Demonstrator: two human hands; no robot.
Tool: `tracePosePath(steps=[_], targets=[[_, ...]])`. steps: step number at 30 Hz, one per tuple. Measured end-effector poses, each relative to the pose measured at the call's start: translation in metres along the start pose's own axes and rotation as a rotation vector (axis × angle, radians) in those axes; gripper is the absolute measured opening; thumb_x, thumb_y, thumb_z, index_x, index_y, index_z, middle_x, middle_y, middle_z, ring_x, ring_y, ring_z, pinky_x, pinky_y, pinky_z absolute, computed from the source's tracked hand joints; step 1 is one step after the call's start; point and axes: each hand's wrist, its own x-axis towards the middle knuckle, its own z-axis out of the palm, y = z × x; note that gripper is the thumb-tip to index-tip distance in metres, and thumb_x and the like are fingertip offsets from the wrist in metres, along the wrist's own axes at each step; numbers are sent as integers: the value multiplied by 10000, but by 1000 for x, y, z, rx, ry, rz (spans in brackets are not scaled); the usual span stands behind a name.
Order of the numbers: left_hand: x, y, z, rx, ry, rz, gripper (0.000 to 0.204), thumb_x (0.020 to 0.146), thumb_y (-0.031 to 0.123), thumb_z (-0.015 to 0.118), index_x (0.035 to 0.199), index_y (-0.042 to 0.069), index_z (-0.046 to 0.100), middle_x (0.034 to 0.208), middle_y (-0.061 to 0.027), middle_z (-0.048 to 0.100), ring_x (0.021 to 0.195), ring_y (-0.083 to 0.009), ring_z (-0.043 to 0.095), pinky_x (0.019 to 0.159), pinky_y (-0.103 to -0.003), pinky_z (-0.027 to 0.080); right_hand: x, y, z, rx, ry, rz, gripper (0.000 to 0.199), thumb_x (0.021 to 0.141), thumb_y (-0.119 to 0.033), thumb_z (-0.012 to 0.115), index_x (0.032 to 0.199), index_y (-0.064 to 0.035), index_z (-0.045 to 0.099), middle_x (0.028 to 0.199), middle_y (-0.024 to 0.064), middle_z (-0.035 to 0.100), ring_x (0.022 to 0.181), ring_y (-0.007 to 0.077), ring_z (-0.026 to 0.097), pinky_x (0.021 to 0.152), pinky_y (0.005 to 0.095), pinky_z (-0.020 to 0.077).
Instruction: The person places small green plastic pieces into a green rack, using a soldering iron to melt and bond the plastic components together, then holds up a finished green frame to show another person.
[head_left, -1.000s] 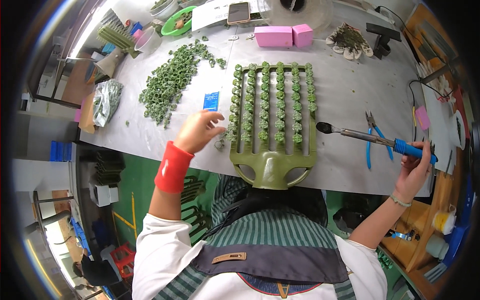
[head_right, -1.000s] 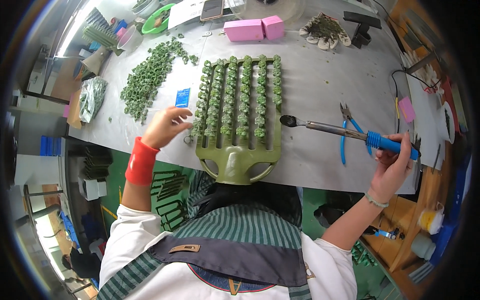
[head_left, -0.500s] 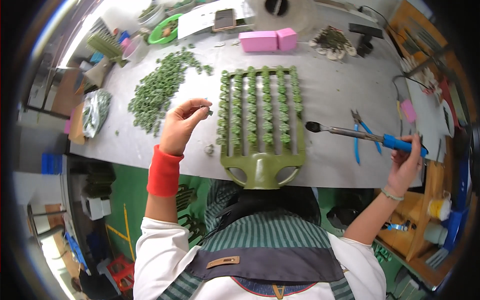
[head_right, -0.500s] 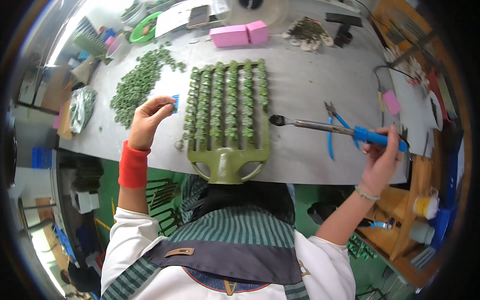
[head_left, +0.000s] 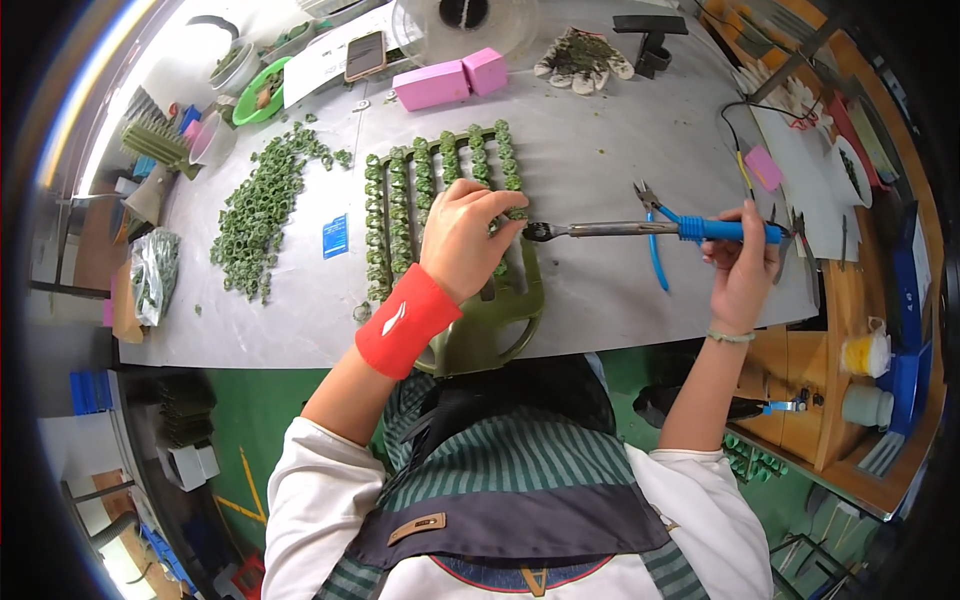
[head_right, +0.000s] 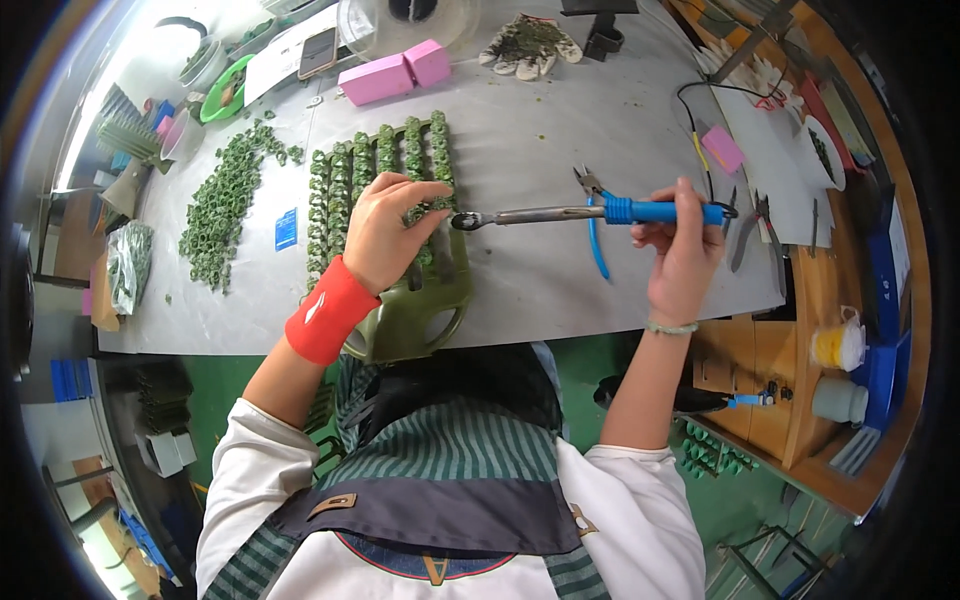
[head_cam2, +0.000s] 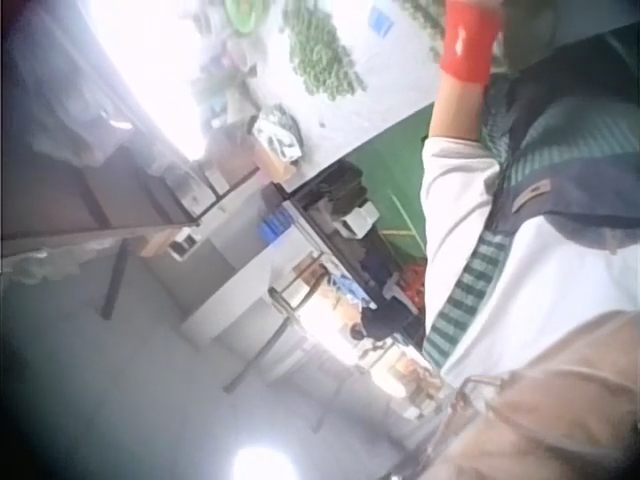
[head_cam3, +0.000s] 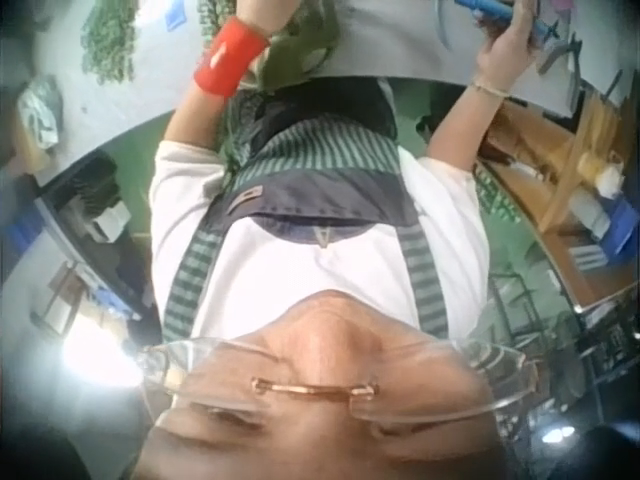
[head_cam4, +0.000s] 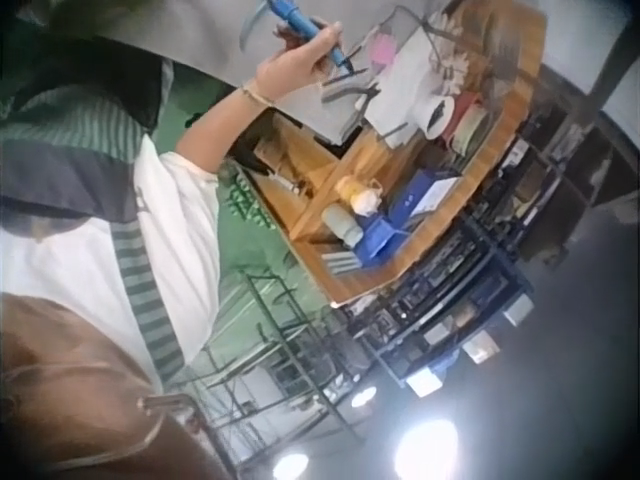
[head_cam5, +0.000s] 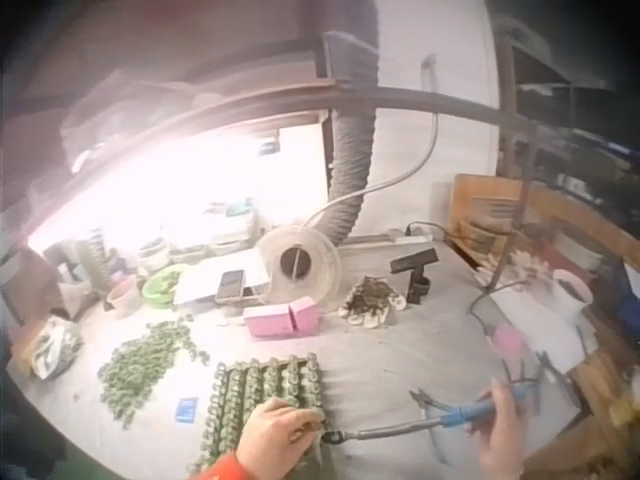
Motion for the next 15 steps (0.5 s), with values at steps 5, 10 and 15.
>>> tracePosePath(steps=[5, 10, 15], targets=[[0, -1, 14, 70, -27, -13, 214, 742, 146, 754, 953, 126, 719, 832, -49, 661, 928, -219, 573, 880, -359, 400, -2, 11, 9, 27, -4, 18, 274, 897, -262, 654, 809, -4, 631, 718, 79, 651, 494, 155, 619, 444, 249, 491], [2, 1, 15, 127, -15, 32, 202, 734, 154, 756, 933, 142, 719, 815, -16, 664, 922, -209, 578, 871, -360, 401, -3, 7, 10, 14, -28, 9, 282, 895, -258, 654, 792, 4, 630, 697, 78, 645, 489, 156, 617, 446, 252, 496], [0, -3, 15, 147, -20, 13, 211, 733, 161, 755, 939, 146, 714, 844, -16, 668, 934, -212, 576, 883, -367, 396, 0, -7, -4, -35, -1, -34, 287, 893, -265, 657, 783, 0, 635, 689, 78, 644, 478, 146, 607, 446, 249, 487]])
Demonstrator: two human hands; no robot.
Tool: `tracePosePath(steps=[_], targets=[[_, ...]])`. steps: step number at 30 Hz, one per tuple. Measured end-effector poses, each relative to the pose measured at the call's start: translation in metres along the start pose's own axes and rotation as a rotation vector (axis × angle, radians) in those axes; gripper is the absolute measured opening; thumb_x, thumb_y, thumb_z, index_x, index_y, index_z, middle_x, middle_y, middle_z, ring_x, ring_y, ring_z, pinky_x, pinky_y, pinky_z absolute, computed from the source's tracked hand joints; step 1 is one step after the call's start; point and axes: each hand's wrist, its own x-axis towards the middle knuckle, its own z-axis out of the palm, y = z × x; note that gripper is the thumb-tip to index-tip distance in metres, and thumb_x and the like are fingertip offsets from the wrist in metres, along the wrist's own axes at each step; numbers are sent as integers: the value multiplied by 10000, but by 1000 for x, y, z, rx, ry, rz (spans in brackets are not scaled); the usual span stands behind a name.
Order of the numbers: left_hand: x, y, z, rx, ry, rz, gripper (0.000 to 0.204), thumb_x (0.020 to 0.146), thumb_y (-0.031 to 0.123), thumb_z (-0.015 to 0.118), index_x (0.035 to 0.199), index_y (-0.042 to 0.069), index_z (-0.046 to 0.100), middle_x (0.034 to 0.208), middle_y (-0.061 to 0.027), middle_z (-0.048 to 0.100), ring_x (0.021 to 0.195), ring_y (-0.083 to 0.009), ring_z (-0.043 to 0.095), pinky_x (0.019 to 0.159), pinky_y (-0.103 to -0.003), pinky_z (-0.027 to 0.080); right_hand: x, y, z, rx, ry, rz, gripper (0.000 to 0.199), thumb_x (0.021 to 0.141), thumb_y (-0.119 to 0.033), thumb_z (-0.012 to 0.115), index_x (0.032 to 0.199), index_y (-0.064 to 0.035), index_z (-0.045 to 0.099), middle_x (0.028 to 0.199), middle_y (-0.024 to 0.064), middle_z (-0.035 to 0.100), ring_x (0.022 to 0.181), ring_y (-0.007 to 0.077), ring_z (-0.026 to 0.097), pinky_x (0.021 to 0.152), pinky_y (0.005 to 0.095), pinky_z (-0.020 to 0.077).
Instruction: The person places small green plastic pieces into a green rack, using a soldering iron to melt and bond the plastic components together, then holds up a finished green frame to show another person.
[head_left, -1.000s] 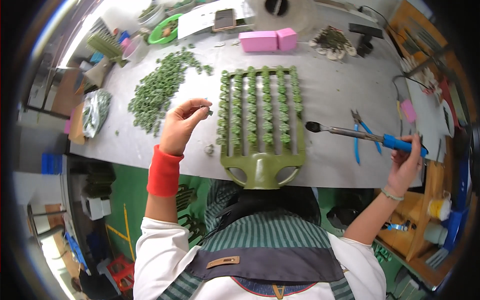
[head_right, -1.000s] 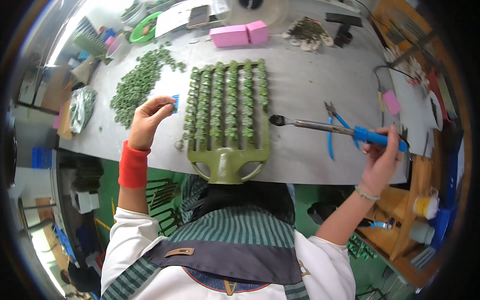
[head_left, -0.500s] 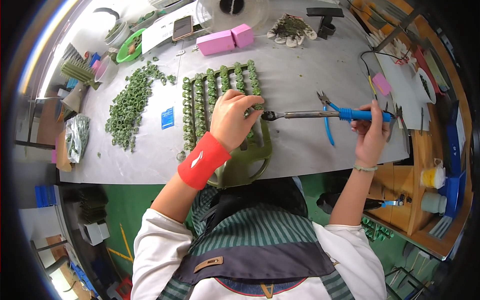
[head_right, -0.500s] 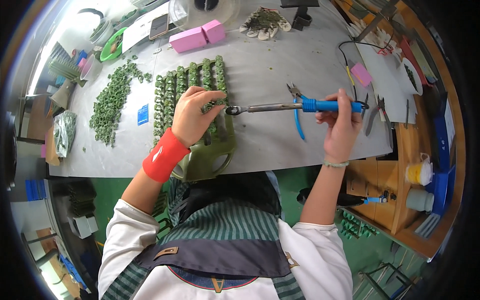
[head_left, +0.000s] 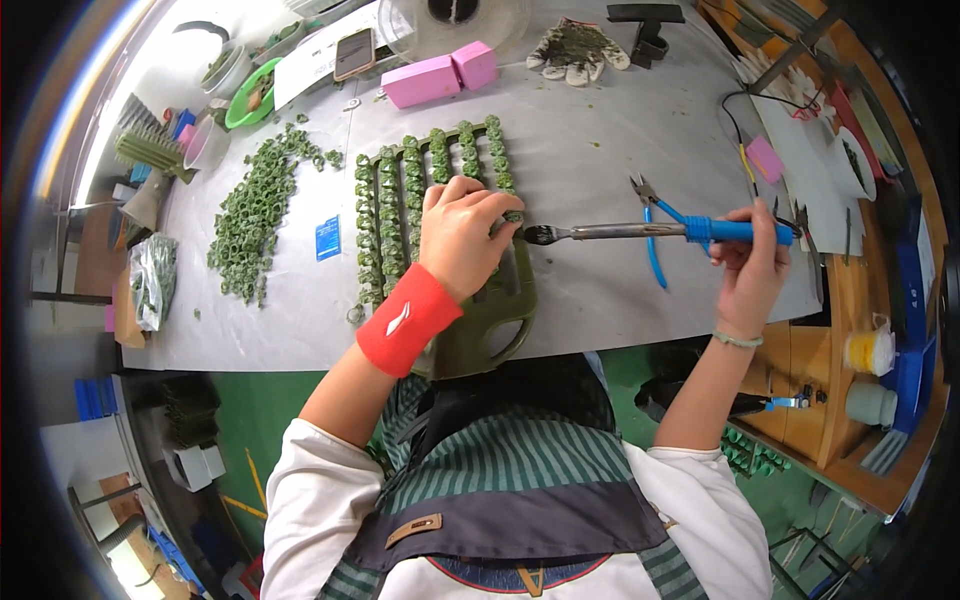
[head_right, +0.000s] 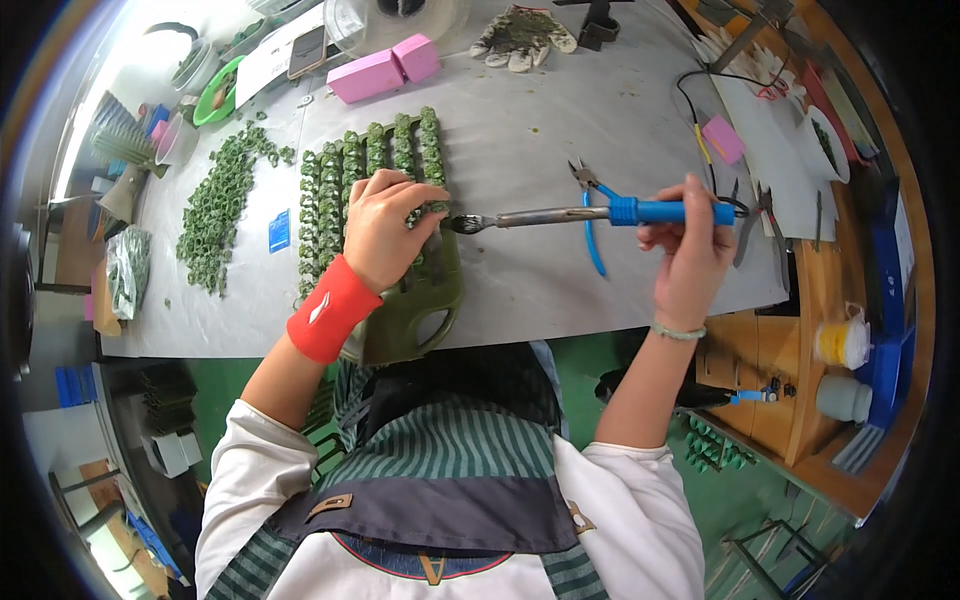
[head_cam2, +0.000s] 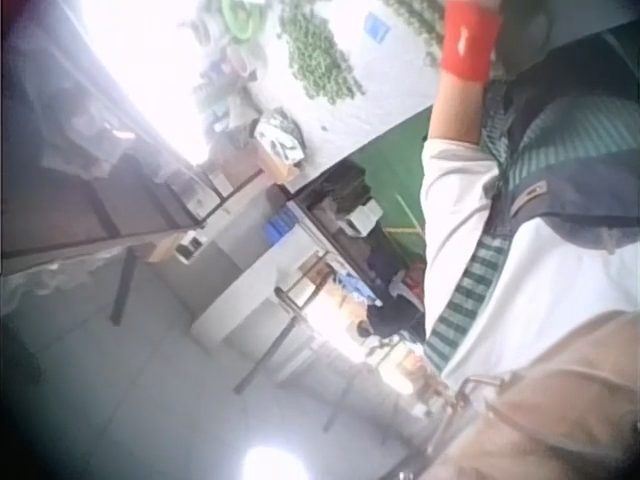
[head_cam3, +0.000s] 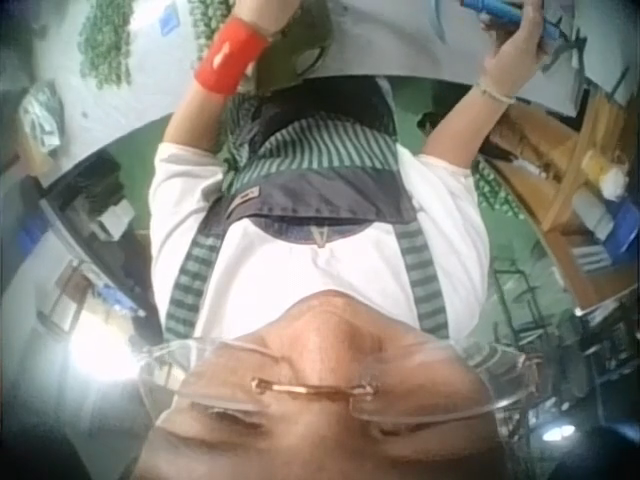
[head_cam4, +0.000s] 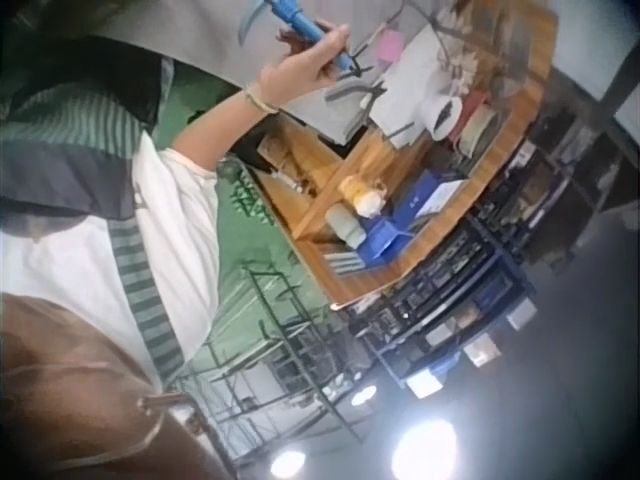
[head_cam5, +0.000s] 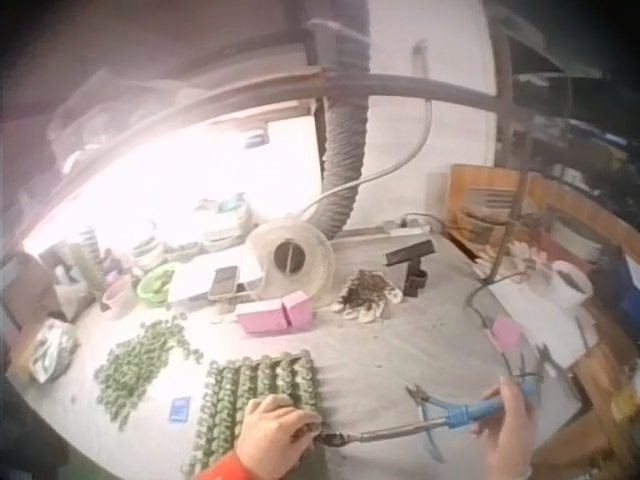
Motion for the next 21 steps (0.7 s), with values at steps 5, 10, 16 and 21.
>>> tracePosePath(steps=[5, 10, 16, 21], targets=[[-1, -5, -23, -170, -30, -5, 283, 789, 157, 732, 1059, 95, 673, 953, -47, 673, 942, -241, 583, 883, -365, 433, 2, -8, -4, -2, 53, 5, 307, 894, -299, 659, 762, -23, 638, 675, 70, 640, 464, 122, 574, 443, 214, 448], [-37, -63, -101, -396, 123, -464, 172, 900, 124, 641, 1029, 13, 660, 922, -91, 702, 812, -152, 666, 748, -260, 517, 4, -11, -19, 10, 79, 4, 301, 892, -309, 662, 768, -36, 636, 689, 54, 638, 454, 92, 547, 438, 170, 422], [-128, -88, -123, -218, -267, -937, 338, 884, 289, 681, 956, -37, 625, 698, -126, 667, 496, -139, 626, 487, -281, 493, -1, -10, -12, 5, 41, -10, 291, 908, -311, 638, 777, -50, 642, 703, 67, 650, 472, 85, 555, 449, 156, 423], [-153, -88, -96, -409, -125, -927, 240, 876, 176, 692, 983, -31, 629, 716, -82, 630, 625, -114, 642, 519, -266, 520, -1, -10, -10, -17, 9, -22, 301, 910, -321, 634, 781, -49, 643, 722, 75, 664, 481, 79, 557, 459, 158, 428]])
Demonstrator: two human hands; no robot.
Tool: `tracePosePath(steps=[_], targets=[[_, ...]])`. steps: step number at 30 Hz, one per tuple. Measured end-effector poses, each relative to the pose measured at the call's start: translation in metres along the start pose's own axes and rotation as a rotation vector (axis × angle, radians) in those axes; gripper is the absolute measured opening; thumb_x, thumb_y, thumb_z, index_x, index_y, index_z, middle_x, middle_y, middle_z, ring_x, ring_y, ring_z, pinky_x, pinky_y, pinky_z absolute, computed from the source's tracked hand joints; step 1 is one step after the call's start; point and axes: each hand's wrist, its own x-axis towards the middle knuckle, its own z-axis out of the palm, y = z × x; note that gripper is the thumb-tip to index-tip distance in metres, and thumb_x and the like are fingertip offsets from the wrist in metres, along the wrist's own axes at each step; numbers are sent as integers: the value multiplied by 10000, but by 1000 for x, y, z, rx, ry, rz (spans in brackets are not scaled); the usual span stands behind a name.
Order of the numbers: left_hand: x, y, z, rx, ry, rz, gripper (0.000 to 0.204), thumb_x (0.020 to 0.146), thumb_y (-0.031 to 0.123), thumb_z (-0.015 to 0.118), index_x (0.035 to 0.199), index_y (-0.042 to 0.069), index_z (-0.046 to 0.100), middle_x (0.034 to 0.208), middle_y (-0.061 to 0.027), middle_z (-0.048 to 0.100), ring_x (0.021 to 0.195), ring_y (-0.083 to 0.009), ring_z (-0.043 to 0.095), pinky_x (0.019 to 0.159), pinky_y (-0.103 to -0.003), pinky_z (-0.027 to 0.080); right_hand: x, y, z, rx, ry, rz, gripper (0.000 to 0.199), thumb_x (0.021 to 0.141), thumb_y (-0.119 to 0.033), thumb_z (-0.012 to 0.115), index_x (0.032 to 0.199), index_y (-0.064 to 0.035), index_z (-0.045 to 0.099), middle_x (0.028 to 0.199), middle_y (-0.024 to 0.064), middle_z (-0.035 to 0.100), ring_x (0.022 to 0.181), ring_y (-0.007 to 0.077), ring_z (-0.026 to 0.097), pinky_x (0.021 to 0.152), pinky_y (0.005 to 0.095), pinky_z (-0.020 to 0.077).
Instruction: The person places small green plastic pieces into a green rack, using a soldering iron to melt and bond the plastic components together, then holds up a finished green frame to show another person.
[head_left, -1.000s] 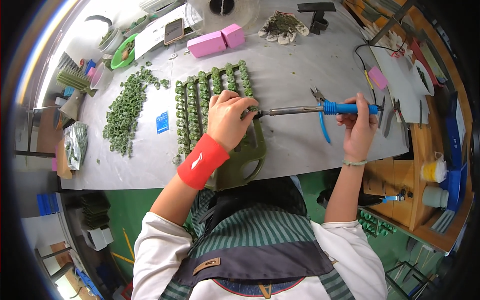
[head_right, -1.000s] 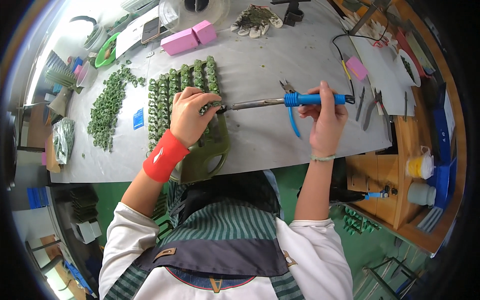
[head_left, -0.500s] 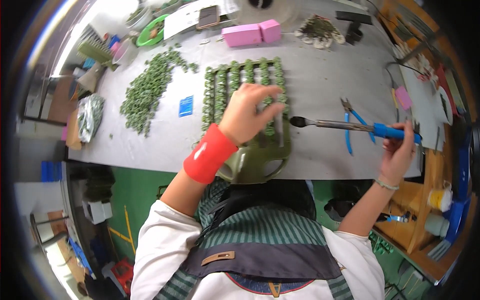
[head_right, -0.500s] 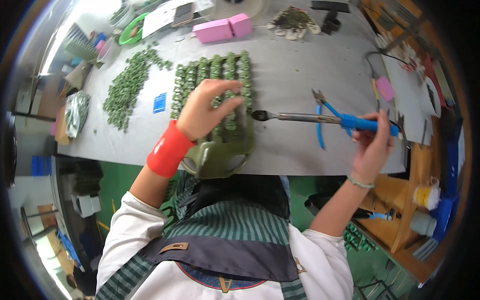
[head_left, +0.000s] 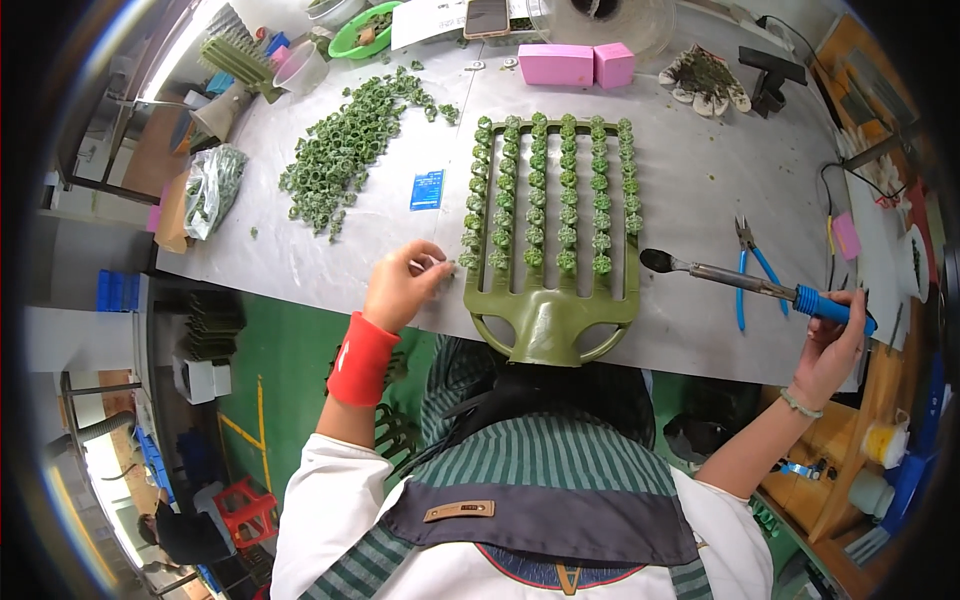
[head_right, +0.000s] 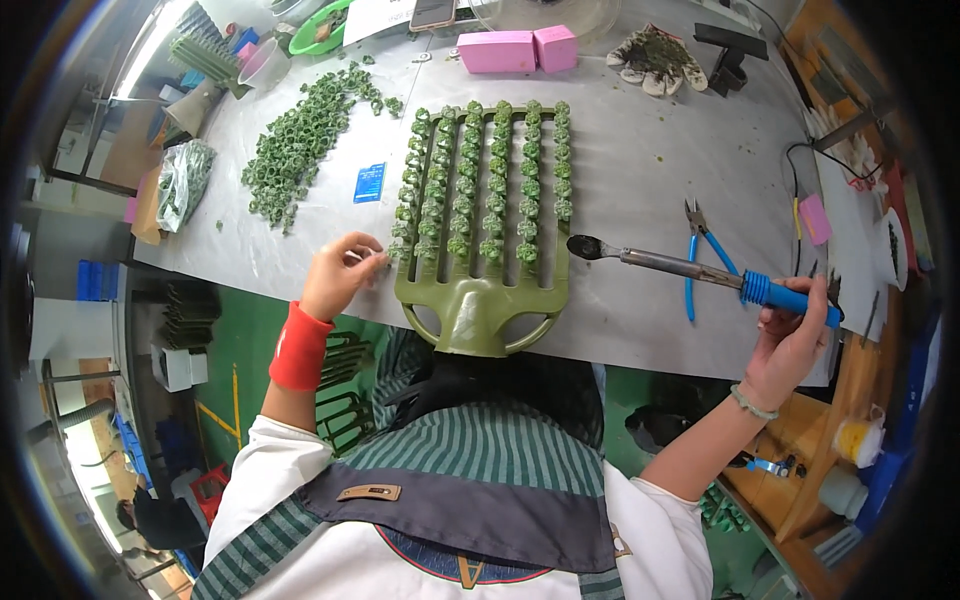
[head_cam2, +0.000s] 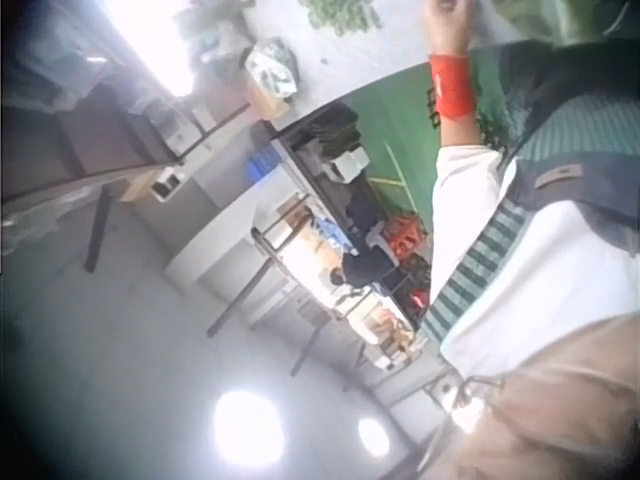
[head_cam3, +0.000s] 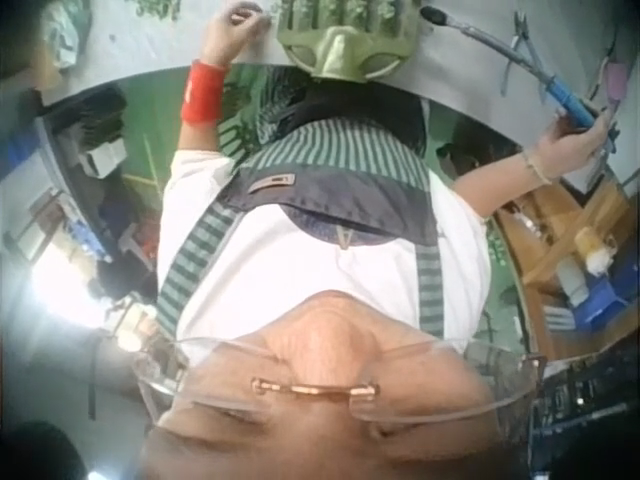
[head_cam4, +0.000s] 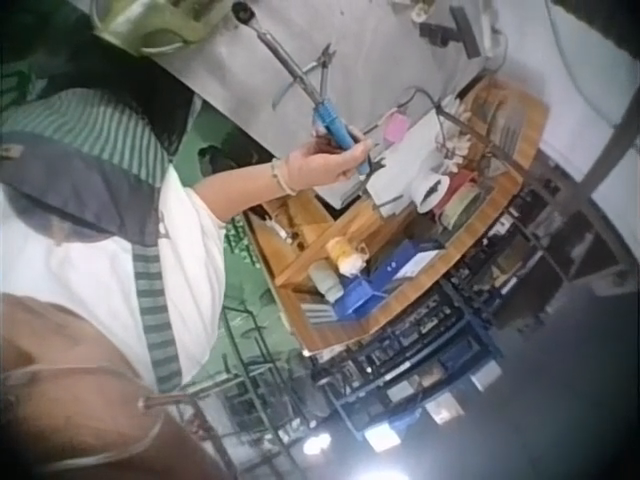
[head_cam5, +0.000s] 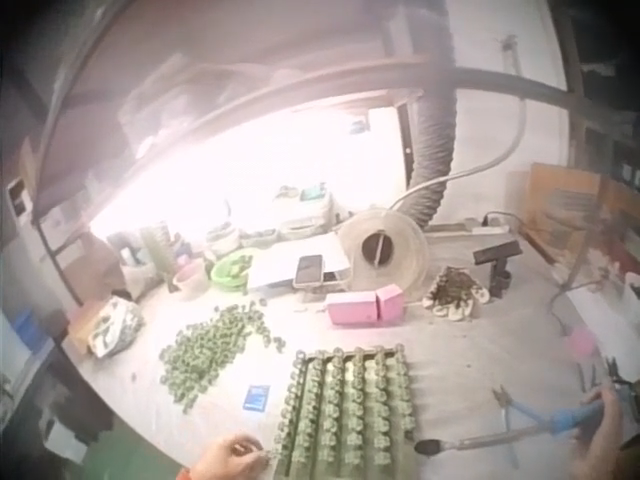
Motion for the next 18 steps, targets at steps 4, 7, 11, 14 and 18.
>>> tracePosePath(steps=[4, 7, 11, 14, 18], targets=[[9, -1, -20, -539, -28, -42, 213, 893, 80, 649, 1082, -19, 642, 1003, -58, 635, 913, -142, 650, 845, -270, 547, 0, -1, 0, -12, 12, 2, 307, 907, -327, 638, 782, -47, 644, 722, 74, 663, 479, 78, 557, 458, 159, 428], [8, 18, -28, -641, -27, -55, 254, 902, 83, 641, 1140, -5, 637, 1075, -52, 634, 961, -128, 629, 878, -240, 519, -4, -6, 0, -20, 29, -5, 315, 902, -331, 644, 776, -42, 644, 706, 68, 659, 477, 81, 558, 459, 161, 429], [6, 65, -6, -631, -99, 119, 279, 889, 46, 651, 1166, 20, 634, 917, -4, 631, 844, -70, 596, 747, -212, 490, -7, -8, -5, -48, 55, -9, 321, 894, -333, 658, 765, -40, 642, 671, 56, 646, 474, 90, 562, 454, 176, 438], [5, 80, 26, -373, -110, 388, 216, 868, -7, 649, 1082, 18, 665, 908, -17, 628, 763, -73, 585, 691, -231, 489, -9, -4, 5, -49, 33, 9, 317, 893, -326, 663, 757, -41, 636, 652, 57, 636, 470, 106, 567, 447, 200, 449], [-1, 134, 71, -87, -144, 670, 215, 843, -4, 663, 1048, 51, 697, 875, -48, 613, 665, -117, 555, 638, -251, 469, -10, -7, 7, -40, 33, 1, 311, 897, -310, 659, 749, -38, 628, 657, 68, 638, 476, 116, 579, 442, 208, 446]])
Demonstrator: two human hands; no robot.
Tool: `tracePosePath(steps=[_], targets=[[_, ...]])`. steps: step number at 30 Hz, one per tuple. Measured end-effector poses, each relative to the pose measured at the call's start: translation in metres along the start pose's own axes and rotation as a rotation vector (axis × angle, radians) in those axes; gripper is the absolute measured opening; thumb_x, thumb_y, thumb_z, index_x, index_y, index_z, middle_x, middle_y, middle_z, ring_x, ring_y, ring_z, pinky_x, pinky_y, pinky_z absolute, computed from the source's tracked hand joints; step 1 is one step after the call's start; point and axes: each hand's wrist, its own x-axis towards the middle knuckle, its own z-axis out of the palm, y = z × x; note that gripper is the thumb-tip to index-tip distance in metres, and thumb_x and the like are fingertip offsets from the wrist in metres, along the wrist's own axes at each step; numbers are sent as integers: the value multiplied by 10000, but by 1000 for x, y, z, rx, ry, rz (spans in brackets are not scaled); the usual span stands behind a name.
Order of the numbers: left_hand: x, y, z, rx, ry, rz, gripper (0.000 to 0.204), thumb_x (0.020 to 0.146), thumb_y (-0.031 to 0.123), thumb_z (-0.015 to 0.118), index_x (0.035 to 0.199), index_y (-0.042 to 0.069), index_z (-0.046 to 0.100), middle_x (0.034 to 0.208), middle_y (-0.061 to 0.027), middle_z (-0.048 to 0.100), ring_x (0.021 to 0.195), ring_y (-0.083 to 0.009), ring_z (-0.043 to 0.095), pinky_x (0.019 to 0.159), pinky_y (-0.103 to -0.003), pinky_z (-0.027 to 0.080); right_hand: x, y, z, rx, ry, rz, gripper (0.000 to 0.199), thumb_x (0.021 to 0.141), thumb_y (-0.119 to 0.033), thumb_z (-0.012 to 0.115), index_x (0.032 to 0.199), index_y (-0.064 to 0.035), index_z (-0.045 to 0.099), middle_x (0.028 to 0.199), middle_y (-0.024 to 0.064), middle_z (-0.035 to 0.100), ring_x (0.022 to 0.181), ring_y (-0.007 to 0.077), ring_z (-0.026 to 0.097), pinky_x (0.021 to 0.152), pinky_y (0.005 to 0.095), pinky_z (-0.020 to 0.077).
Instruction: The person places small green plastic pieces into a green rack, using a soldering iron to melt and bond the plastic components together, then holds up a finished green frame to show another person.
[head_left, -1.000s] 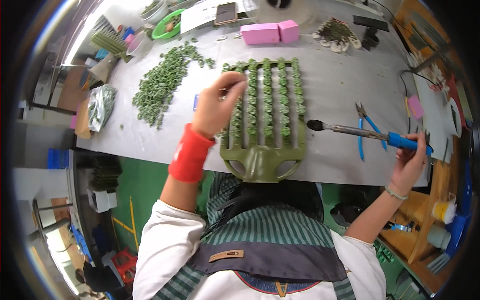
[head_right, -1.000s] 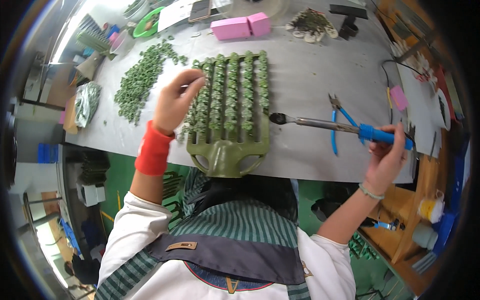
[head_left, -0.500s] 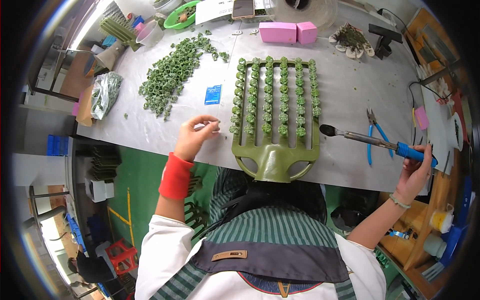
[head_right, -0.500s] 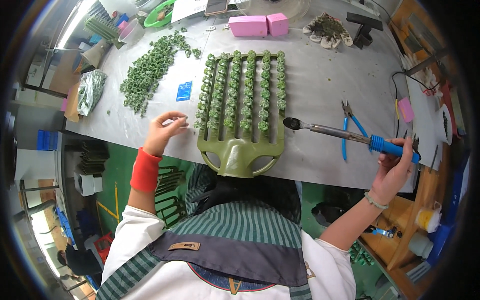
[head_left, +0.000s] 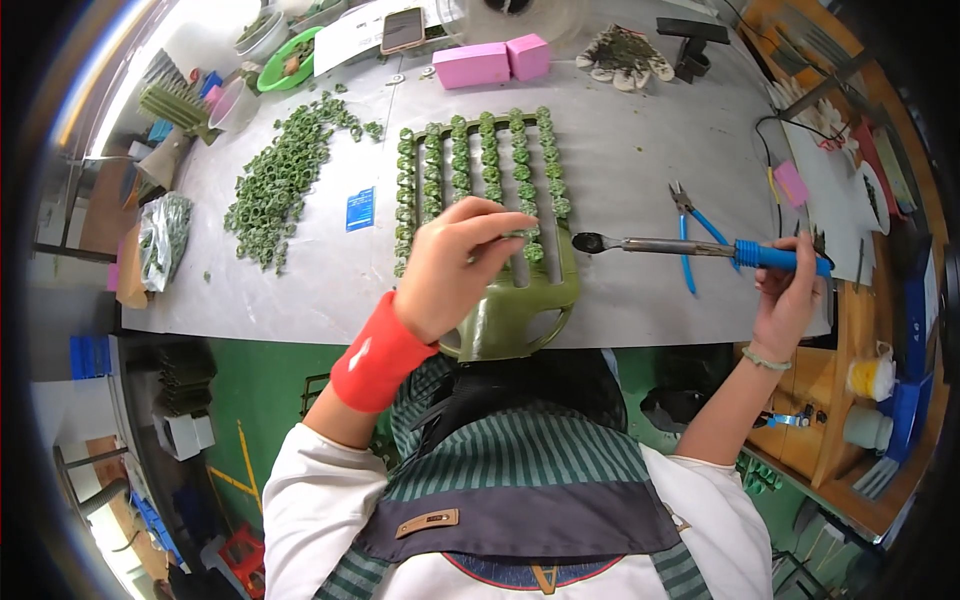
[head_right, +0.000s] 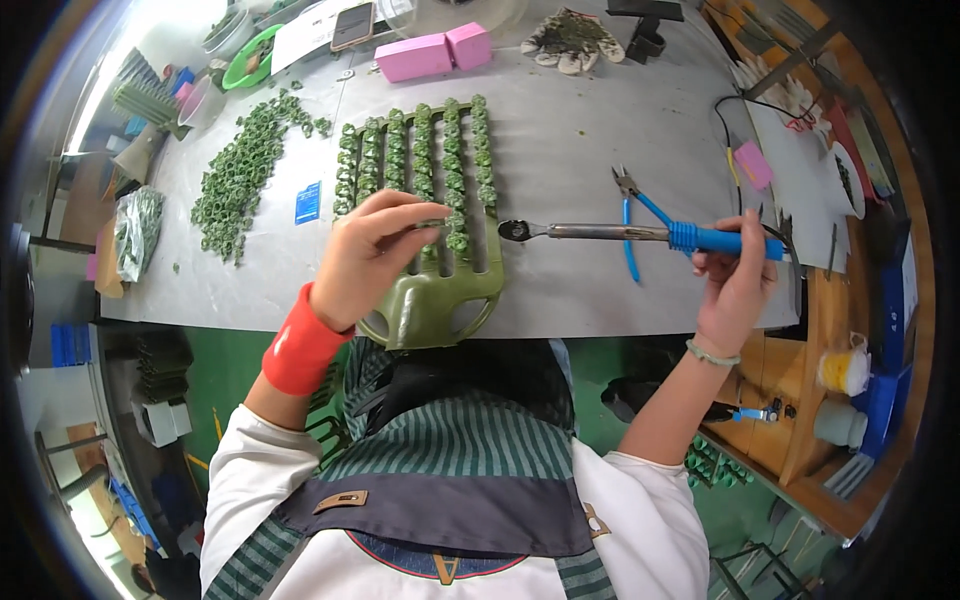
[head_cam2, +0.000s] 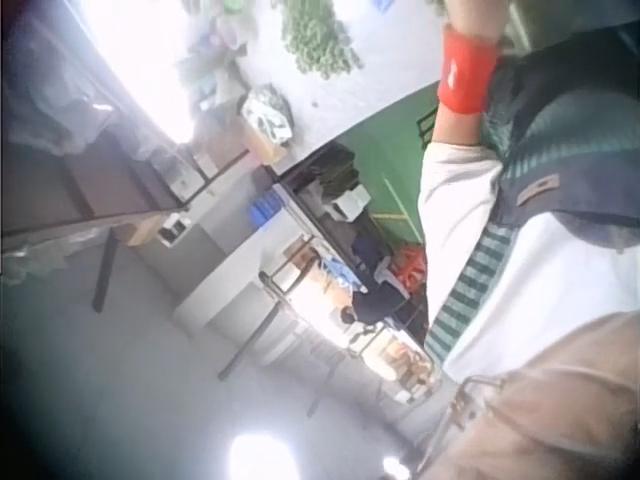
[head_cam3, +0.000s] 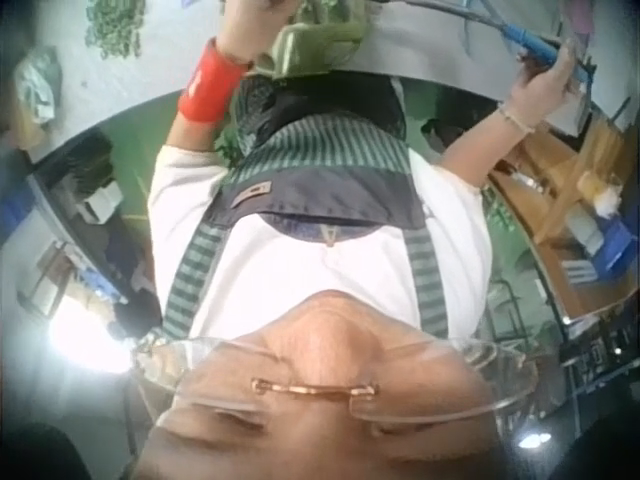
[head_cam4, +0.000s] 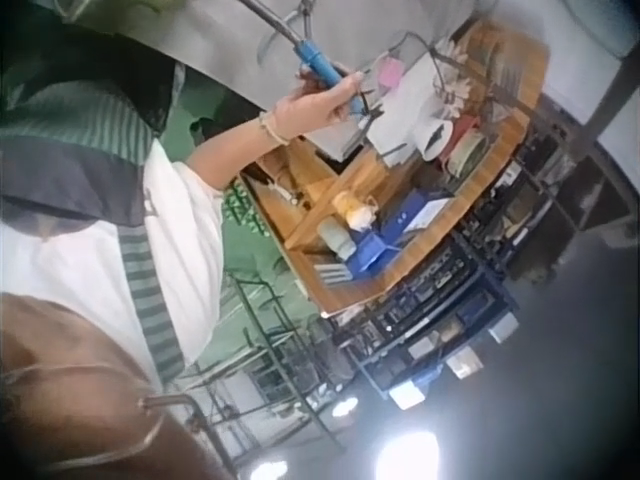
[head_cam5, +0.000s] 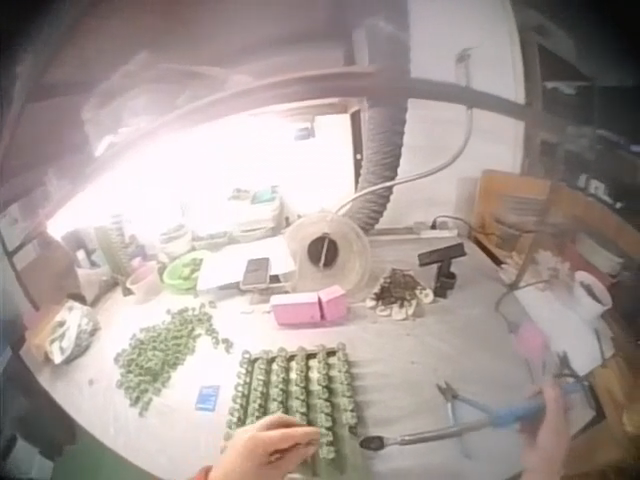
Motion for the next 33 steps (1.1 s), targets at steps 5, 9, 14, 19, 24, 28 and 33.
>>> tracePosePath(steps=[5, 9, 14, 19, 24, 28, 33], targets=[[22, -4, 35, 294, 39, 163, 191, 791, 50, 706, 980, 77, 707, 851, -77, 665, 800, -246, 603, 726, -336, 492, 2, 10, -2, 39, -25, 38, 304, 885, -298, 671, 766, -21, 639, 679, 85, 645, 478, 131, 589, 441, 218, 450], [28, -15, 47, 416, 18, 209, 186, 765, 101, 730, 950, 109, 714, 827, -56, 670, 877, -255, 591, 801, -366, 461, 2, 17, 3, 74, -51, 69, 292, 880, -285, 676, 780, -13, 637, 697, 85, 644, 483, 144, 606, 434, 237, 461], [31, -15, 57, 532, 27, 234, 165, 769, 158, 730, 933, 136, 726, 819, -27, 671, 896, -217, 580, 853, -364, 415, 4, 26, 10, 107, -80, 86, 278, 886, -265, 666, 786, -7, 633, 700, 78, 642, 486, 148, 611, 422, 248, 467], [34, -16, 58, 564, 22, 232, 168, 759, 158, 734, 926, 144, 729, 818, -13, 672, 904, -205, 577, 861, -360, 405, 6, 19, 9, 60, -75, 57, 285, 890, -274, 660, 780, -12, 634, 693, 65, 638, 477, 144, 600, 423, 248, 470], [25, -20, 48, 613, 23, 209, 214, 750, 162, 731, 962, 148, 711, 859, -10, 674, 941, -215, 571, 856, -372, 401, 13, 15, -2, -14, 9, 69, 294, 891, -308, 660, 772, -40, 636, 687, 42, 624, 463, 108, 561, 432, 209, 449], [35, -16, 39, 316, -22, 282, 224, 822, 182, 710, 1030, 105, 682, 931, -60, 668, 978, -237, 574, 884, -363, 431, 21, 12, -29, 50, 58, 100, 296, 899, -340, 652, 783, -68, 634, 700, 38, 624, 475, 76, 530, 433, 173, 411], [-14, -81, -90, 292, 343, -312, 136, 869, 126, 662, 968, 34, 675, 865, -96, 678, 769, -174, 648, 692, -294, 509, 15, 13, -21, 64, -14, 82, 296, 908, -350, 640, 794, -77, 629, 725, 42, 629, 483, 74, 522, 450, 163, 408]])
